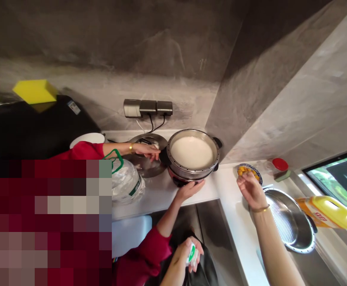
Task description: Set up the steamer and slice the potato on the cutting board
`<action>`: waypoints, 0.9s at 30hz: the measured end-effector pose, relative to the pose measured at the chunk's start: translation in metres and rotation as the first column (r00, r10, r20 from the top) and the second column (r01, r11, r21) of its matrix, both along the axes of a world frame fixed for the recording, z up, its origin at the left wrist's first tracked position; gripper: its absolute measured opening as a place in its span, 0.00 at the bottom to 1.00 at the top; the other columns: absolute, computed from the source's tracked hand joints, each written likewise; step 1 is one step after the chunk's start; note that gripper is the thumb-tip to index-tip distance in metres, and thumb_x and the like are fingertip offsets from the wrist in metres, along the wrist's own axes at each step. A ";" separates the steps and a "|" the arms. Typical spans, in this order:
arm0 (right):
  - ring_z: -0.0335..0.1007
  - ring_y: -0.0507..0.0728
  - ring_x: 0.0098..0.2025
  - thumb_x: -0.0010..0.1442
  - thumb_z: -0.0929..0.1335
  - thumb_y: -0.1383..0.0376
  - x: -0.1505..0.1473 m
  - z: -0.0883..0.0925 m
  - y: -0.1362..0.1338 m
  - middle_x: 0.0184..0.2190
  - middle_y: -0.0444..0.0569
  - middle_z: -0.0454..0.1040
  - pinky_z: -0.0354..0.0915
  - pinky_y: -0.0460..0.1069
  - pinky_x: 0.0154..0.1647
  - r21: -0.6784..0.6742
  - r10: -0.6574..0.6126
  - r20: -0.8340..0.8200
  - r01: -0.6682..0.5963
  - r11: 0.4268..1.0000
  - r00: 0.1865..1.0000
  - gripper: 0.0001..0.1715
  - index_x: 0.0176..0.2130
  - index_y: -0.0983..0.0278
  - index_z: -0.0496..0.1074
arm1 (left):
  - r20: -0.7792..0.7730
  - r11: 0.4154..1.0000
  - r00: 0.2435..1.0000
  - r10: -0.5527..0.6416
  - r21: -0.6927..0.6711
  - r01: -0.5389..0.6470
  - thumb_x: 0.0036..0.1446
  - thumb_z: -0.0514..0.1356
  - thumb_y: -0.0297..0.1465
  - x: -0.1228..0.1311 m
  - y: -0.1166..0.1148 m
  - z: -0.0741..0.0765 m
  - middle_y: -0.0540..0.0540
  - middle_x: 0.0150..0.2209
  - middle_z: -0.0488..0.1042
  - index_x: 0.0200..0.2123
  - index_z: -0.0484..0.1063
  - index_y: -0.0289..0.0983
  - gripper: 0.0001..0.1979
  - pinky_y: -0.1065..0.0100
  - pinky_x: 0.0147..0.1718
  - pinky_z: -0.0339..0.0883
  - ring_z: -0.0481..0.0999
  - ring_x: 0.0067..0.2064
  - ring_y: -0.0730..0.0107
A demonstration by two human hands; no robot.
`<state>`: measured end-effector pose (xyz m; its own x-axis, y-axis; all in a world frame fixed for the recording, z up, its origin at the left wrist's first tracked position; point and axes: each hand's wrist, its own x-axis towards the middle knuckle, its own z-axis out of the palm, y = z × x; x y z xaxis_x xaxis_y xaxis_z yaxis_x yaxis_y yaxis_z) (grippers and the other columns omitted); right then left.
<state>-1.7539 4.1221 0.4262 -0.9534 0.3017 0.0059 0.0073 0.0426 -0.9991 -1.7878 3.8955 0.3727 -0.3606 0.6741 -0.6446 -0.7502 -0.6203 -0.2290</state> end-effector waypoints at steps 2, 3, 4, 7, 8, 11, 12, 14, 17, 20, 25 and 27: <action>0.74 0.59 0.45 0.55 0.70 0.57 0.031 -0.009 0.001 0.41 0.49 0.76 0.72 0.57 0.46 0.226 0.002 0.073 -0.019 0.974 0.997 0.15 0.43 0.57 0.70 | -0.266 0.986 0.957 -0.111 -0.147 0.073 0.55 0.51 0.51 0.037 -0.011 -0.007 0.47 0.21 0.68 0.37 0.73 0.36 0.24 0.71 0.19 0.61 0.72 0.24 0.67; 0.71 0.61 0.51 0.55 0.70 0.57 0.045 -0.012 -0.004 0.49 0.51 0.73 0.70 0.60 0.51 0.330 0.030 0.134 -0.073 0.941 0.991 0.23 0.50 0.56 0.68 | -0.387 0.969 0.906 -0.171 -0.233 0.083 0.55 0.50 0.52 0.057 -0.014 -0.010 0.48 0.20 0.67 0.36 0.73 0.36 0.26 0.71 0.19 0.60 0.71 0.23 0.68; 0.67 0.62 0.56 0.56 0.70 0.57 0.057 -0.014 -0.012 0.54 0.52 0.69 0.66 0.62 0.55 0.406 0.083 0.198 -0.159 0.900 0.977 0.29 0.56 0.56 0.65 | -0.483 0.947 0.846 -0.225 -0.313 0.074 0.55 0.49 0.54 0.075 -0.015 -0.011 0.49 0.19 0.65 0.36 0.72 0.36 0.27 0.71 0.19 0.58 0.69 0.21 0.69; 0.61 0.61 0.60 0.59 0.68 0.57 0.079 -0.013 -0.050 0.58 0.51 0.65 0.61 0.61 0.60 0.472 0.355 0.301 -0.461 0.751 0.885 0.30 0.60 0.55 0.62 | -0.588 0.892 0.749 -0.306 -0.451 0.010 0.52 0.47 0.60 0.114 -0.011 -0.009 0.51 0.18 0.63 0.34 0.71 0.36 0.32 0.72 0.19 0.54 0.63 0.19 0.74; 0.61 0.61 0.60 0.58 0.68 0.57 0.081 -0.011 -0.062 0.58 0.50 0.66 0.60 0.60 0.61 0.482 0.446 0.294 -0.534 0.694 0.845 0.30 0.59 0.54 0.63 | -0.592 0.867 0.738 -0.325 -0.497 -0.017 0.51 0.47 0.61 0.119 -0.009 -0.006 0.51 0.19 0.64 0.33 0.70 0.35 0.34 0.72 0.20 0.53 0.62 0.19 0.75; 0.63 0.61 0.59 0.58 0.69 0.60 0.076 -0.010 -0.088 0.56 0.49 0.68 0.59 0.61 0.62 0.578 0.610 0.222 -0.606 0.546 0.761 0.29 0.58 0.54 0.64 | -0.580 0.735 0.689 -0.434 -0.671 -0.101 0.50 0.44 0.63 0.115 -0.005 0.002 0.52 0.21 0.64 0.32 0.69 0.35 0.36 0.71 0.22 0.53 0.61 0.21 0.75; 0.65 0.62 0.57 0.58 0.68 0.61 0.071 -0.010 -0.091 0.55 0.50 0.70 0.60 0.62 0.61 0.617 0.636 0.202 -0.601 0.508 0.745 0.27 0.57 0.55 0.66 | -0.562 0.688 0.672 -0.481 -0.718 -0.107 0.50 0.42 0.63 0.110 -0.006 0.004 0.52 0.20 0.64 0.31 0.69 0.35 0.36 0.71 0.22 0.53 0.60 0.21 0.75; 0.69 0.62 0.53 0.59 0.67 0.62 0.052 -0.009 -0.097 0.51 0.51 0.73 0.65 0.61 0.56 0.666 0.666 0.170 -0.583 0.466 0.726 0.24 0.56 0.56 0.67 | -0.535 0.630 0.638 -0.554 -0.770 -0.098 0.52 0.37 0.63 0.098 -0.016 0.008 0.51 0.18 0.62 0.27 0.69 0.35 0.39 0.70 0.21 0.52 0.60 0.20 0.74; 0.72 0.60 0.48 0.60 0.66 0.60 -0.004 0.001 -0.124 0.47 0.51 0.75 0.69 0.55 0.50 0.666 0.716 0.099 -0.581 0.469 0.691 0.24 0.56 0.58 0.67 | -0.504 0.441 0.626 -0.595 -0.856 -0.270 0.57 0.34 0.58 0.080 -0.053 0.014 0.49 0.19 0.65 0.30 0.73 0.35 0.39 0.68 0.25 0.57 0.65 0.23 0.70; 0.69 0.58 0.51 0.62 0.65 0.59 -0.076 0.022 -0.199 0.50 0.51 0.72 0.66 0.52 0.52 0.697 0.849 -0.003 -0.608 0.381 0.529 0.29 0.61 0.59 0.60 | -0.363 -0.215 0.783 -0.505 -0.826 -0.522 0.58 0.47 0.53 0.059 -0.111 0.017 0.45 0.33 0.72 0.51 0.68 0.37 0.30 0.64 0.35 0.64 0.73 0.34 0.63; 0.66 0.61 0.51 0.64 0.64 0.64 -0.157 0.048 -0.355 0.46 0.57 0.73 0.62 0.54 0.53 0.936 0.973 0.101 -0.350 -0.022 0.208 0.19 0.52 0.68 0.68 | -0.112 -0.817 0.955 -0.275 -0.496 -0.294 0.44 0.61 0.54 0.009 -0.201 0.003 0.28 0.57 0.60 0.63 0.52 0.30 0.49 0.52 0.45 0.64 0.68 0.52 0.42; 0.68 0.62 0.49 0.63 0.64 0.67 -0.172 0.047 -0.392 0.43 0.60 0.74 0.63 0.54 0.49 0.946 0.954 0.258 -0.238 -0.218 0.152 0.15 0.48 0.72 0.70 | -0.050 -0.848 0.950 -0.309 -0.438 -0.299 0.42 0.63 0.54 -0.007 -0.221 -0.005 0.27 0.57 0.59 0.63 0.52 0.29 0.52 0.50 0.47 0.62 0.65 0.54 0.40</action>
<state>-1.9257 3.7299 0.4737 -0.2115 -0.9765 0.0409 -0.9673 0.2032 -0.1519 -1.7950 3.6741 0.3681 -0.6038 -0.7379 0.3015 -0.5483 0.6590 0.5149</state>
